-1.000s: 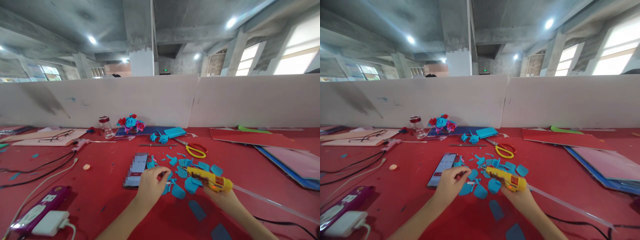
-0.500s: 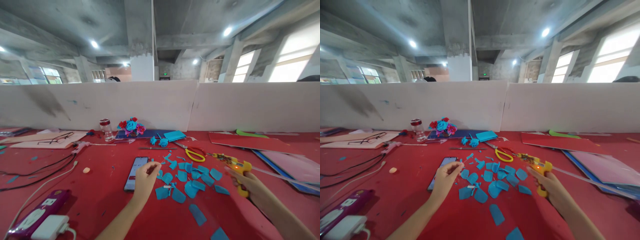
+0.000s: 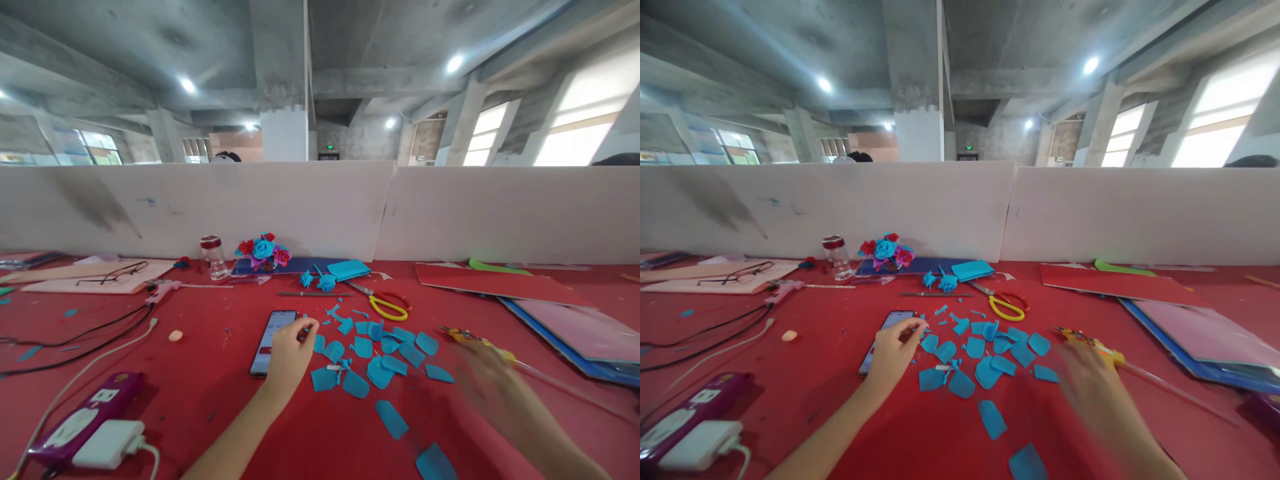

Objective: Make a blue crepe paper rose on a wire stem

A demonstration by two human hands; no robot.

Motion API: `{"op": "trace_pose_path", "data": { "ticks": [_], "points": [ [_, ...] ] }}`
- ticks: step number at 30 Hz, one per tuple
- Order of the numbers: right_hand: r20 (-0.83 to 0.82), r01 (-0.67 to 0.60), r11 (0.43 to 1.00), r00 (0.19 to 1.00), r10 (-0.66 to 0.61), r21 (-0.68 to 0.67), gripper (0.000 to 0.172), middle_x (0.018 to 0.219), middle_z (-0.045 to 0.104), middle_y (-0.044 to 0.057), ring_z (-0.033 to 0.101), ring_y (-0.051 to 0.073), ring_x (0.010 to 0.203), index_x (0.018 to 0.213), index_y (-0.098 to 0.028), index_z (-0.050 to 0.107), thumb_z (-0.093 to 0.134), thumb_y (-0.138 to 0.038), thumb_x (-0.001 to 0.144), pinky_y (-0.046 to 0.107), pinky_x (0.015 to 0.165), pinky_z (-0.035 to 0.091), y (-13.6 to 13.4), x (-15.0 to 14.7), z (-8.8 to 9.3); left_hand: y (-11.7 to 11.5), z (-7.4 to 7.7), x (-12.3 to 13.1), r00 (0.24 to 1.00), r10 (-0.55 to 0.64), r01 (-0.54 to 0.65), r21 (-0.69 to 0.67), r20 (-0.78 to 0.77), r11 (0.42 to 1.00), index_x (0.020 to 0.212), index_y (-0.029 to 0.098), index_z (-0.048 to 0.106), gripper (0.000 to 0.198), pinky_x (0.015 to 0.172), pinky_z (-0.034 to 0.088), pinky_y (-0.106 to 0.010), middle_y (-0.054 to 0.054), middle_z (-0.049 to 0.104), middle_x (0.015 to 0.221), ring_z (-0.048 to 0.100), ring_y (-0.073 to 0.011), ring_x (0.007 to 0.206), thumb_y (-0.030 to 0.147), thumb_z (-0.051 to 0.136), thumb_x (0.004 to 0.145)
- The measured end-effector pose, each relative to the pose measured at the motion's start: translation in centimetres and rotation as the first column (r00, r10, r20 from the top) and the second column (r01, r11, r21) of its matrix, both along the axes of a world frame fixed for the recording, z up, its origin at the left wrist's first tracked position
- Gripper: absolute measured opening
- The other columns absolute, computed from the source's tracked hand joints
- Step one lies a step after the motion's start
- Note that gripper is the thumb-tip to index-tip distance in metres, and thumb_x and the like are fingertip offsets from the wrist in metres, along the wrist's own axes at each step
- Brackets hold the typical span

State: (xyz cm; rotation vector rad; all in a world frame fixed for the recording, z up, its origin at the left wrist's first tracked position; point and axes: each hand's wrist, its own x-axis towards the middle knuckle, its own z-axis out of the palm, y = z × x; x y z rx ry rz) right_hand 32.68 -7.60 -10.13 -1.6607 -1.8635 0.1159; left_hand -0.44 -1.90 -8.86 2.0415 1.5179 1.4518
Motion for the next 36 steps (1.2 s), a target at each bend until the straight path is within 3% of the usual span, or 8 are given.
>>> {"op": "trace_pose_path", "data": {
  "ticks": [2, 6, 9, 12, 17, 23, 31, 36],
  "points": [
    [0.095, -0.216, 0.958, 0.967, 0.237, -0.189, 0.03, 0.113, 0.058, 0.009, 0.05, 0.028, 0.106, 0.102, -0.024, 0.059, 0.046, -0.023, 0.074, 0.041, 0.092, 0.037, -0.8, -4.5, 0.6, -0.1, 0.0, 0.0, 0.999, -0.007, 0.008, 0.02, -0.036, 1.0, 0.077, 0.019, 0.063, 0.018, 0.061, 0.047, -0.023, -0.002, 0.068, 0.073, 0.062, -0.0139, 0.063, 0.025, 0.046, 0.079],
    [0.053, -0.293, 0.868, 0.938, 0.341, -0.4, 0.054, 0.124, 0.049, 0.012, 0.046, 0.027, 0.111, 0.119, -0.018, 0.047, 0.054, -0.019, 0.065, 0.036, 0.091, 0.039, -1.2, -9.9, 0.1, -0.2, -0.2, -0.1, 0.991, 0.009, 0.0, 0.067, -0.133, 0.998, 0.081, 0.019, 0.063, 0.017, 0.066, 0.048, -0.025, -0.004, 0.069, 0.08, 0.064, -0.016, 0.071, 0.022, 0.047, 0.079],
    [-0.038, -0.32, 0.8, 0.936, 0.351, -0.507, 0.052, 0.094, 0.063, 0.008, 0.059, 0.022, 0.085, 0.111, -0.016, 0.051, 0.056, -0.015, 0.06, 0.028, 0.071, 0.045, -0.5, -10.8, 0.0, -0.2, -0.3, -0.2, 0.975, 0.042, -0.018, 0.108, -0.217, 0.994, 0.083, 0.02, 0.063, 0.018, 0.065, 0.048, -0.025, -0.005, 0.069, 0.082, 0.064, -0.0168, 0.072, 0.021, 0.046, 0.081],
    [-0.061, -0.332, 0.743, 0.928, 0.367, -0.582, 0.034, 0.067, 0.059, -0.001, 0.054, 0.015, 0.061, 0.088, -0.018, 0.059, 0.06, -0.016, 0.054, 0.021, 0.051, 0.038, 0.4, -10.8, 0.4, -0.1, -0.3, -0.4, 0.963, 0.077, -0.042, 0.135, -0.259, 0.99, 0.085, 0.021, 0.063, 0.018, 0.063, 0.048, -0.024, -0.004, 0.069, 0.082, 0.064, -0.0169, 0.071, 0.021, 0.046, 0.08],
    [-0.099, -0.343, 0.79, 0.935, 0.342, -0.508, 0.01, 0.06, 0.054, -0.003, 0.047, 0.011, 0.057, 0.061, -0.017, 0.058, 0.058, -0.013, 0.052, 0.02, 0.05, 0.032, 1.2, -10.5, 0.4, 0.3, 0.1, -1.3, 0.966, 0.136, -0.1, 0.168, -0.219, 0.981, 0.086, 0.021, 0.063, 0.019, 0.069, 0.047, -0.025, -0.004, 0.069, 0.086, 0.064, -0.0166, 0.076, 0.024, 0.046, 0.081],
    [-0.267, -0.317, 0.905, 0.933, 0.243, -0.284, 0.016, 0.057, 0.048, -0.004, 0.046, 0.012, 0.054, 0.078, -0.018, 0.056, 0.056, -0.021, 0.062, 0.021, 0.051, 0.036, 3.1, -9.0, 1.6, 0.8, 0.8, -2.3, 0.973, 0.18, -0.16, 0.139, -0.146, 0.977, 0.084, 0.02, 0.063, 0.019, 0.068, 0.046, -0.024, -0.004, 0.068, 0.083, 0.063, -0.0164, 0.075, 0.028, 0.047, 0.081],
    [-0.109, -0.334, 0.884, 0.942, 0.316, -0.328, 0.013, 0.049, 0.046, -0.005, 0.041, 0.009, 0.048, 0.058, -0.017, 0.056, 0.058, -0.029, 0.064, 0.02, 0.045, 0.03, 5.7, -8.6, 1.9, 1.1, 0.8, -2.4, 0.979, 0.17, -0.154, 0.14, -0.111, 0.978, 0.083, 0.02, 0.063, 0.019, 0.067, 0.046, -0.024, -0.004, 0.068, 0.08, 0.062, -0.0156, 0.071, 0.028, 0.046, 0.08],
    [-0.331, -0.383, 0.827, 0.908, 0.256, -0.412, 0.021, 0.047, 0.048, -0.005, 0.044, 0.009, 0.043, 0.065, -0.015, 0.057, 0.056, -0.036, 0.066, 0.019, 0.04, 0.033, 7.0, -9.1, 0.5, 0.9, 0.9, -2.3, 0.978, 0.167, -0.148, 0.145, -0.124, 0.978, 0.083, 0.02, 0.063, 0.018, 0.066, 0.046, -0.024, -0.003, 0.068, 0.08, 0.062, -0.0157, 0.072, 0.027, 0.046, 0.08]
  ]
}}
